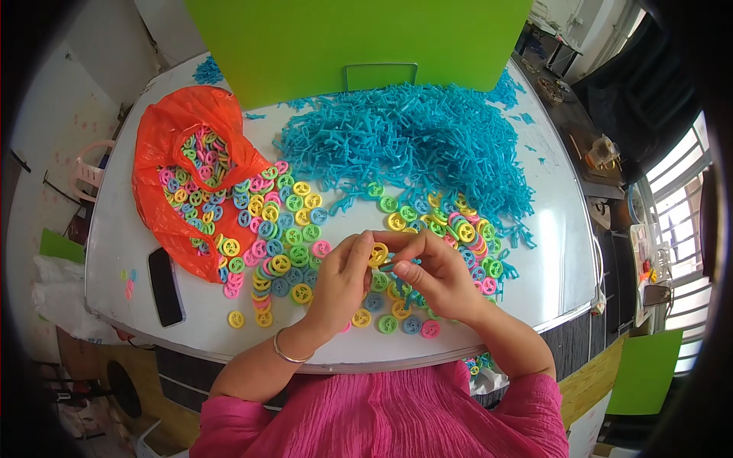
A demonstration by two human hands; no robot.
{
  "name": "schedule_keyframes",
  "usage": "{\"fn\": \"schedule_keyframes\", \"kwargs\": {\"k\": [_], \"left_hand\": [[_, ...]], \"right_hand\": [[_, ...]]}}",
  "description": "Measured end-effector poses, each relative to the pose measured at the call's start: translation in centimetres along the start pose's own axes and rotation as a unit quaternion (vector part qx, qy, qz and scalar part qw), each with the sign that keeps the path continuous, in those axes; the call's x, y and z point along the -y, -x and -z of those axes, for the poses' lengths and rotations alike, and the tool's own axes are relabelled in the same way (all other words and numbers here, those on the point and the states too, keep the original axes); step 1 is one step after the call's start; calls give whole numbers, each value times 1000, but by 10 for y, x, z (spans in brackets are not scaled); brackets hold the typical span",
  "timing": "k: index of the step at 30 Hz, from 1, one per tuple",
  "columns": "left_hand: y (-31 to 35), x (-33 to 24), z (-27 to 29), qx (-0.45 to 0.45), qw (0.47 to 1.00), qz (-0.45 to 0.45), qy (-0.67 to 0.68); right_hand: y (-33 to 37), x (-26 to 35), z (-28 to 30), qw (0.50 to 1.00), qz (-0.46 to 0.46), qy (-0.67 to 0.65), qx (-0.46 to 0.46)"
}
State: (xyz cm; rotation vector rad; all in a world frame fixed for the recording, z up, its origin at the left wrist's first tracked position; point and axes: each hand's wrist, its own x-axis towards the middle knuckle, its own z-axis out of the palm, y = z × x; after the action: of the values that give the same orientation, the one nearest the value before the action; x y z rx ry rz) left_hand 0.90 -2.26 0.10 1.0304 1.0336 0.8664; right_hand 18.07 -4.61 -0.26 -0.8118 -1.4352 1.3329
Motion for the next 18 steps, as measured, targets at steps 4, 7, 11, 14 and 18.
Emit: {"fn": "schedule_keyframes", "kwargs": {"k": [4,7,11,14,18], "left_hand": [[3,3,-3,-12,998,-51,-37],[3,3,-5,-30,996,-68,-50],[3,13,-7,-43,996,-70,-46],[4,18,-9,-47,994,-85,-39],[8,8,-8,-35,999,16,14]], "right_hand": [[2,-2,-5,1000,-18,3,-13],[5,-3,-10,997,-46,-40,-38],[7,-9,-14,998,-32,-3,-58],[9,-11,-13,993,-73,58,-71],[8,-9,-11,987,-58,134,-73]]}}
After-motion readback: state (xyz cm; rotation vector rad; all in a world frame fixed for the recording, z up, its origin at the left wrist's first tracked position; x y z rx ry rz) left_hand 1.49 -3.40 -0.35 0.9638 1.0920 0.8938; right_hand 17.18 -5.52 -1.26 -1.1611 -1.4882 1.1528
